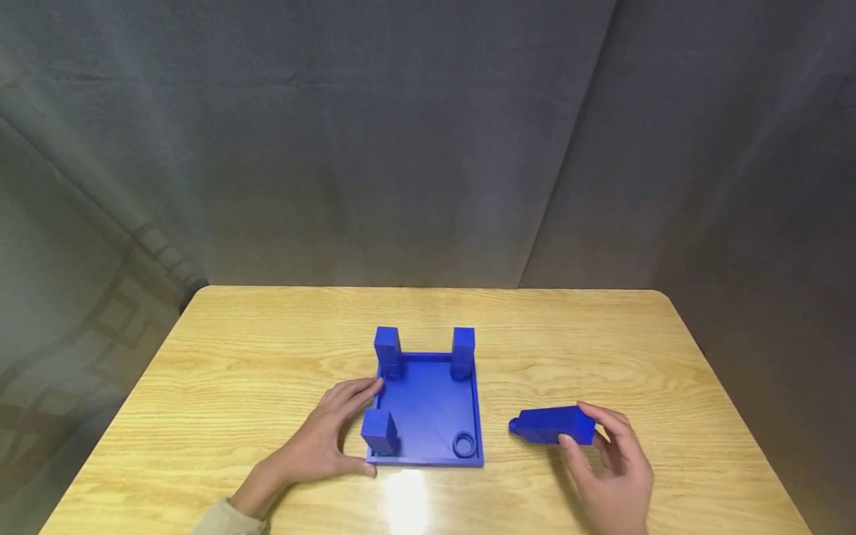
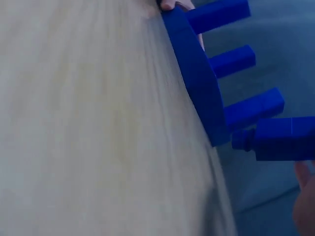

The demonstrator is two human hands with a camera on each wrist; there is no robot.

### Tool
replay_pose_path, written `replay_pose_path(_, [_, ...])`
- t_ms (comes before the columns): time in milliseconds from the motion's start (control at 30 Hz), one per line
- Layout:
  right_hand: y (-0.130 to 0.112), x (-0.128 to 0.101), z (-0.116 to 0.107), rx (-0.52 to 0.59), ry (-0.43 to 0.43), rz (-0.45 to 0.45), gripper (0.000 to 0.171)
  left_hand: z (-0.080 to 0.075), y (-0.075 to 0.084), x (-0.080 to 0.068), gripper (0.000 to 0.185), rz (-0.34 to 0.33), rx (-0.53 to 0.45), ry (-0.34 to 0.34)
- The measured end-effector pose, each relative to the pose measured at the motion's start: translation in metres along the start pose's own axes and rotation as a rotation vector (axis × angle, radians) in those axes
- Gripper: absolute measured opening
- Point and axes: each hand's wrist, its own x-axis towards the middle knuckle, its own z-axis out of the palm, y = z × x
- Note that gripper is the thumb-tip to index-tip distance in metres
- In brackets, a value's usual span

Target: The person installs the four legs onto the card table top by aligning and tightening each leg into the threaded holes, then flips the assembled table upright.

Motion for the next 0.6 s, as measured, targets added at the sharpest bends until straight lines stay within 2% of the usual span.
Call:
replay_pose_path(200, [-0.003,0.009,0.016,0.011,-0.116,-0.068,0.046,-0.001,0.000,-0.001,0.130,-0.003,-0.009,0.003])
replay_pose_path(600, [-0.003,0.016,0.051,0.064,-0.229,-0.133,0.042,0.002,-0.002,0.000,0.130,0.003,0.006,0.002])
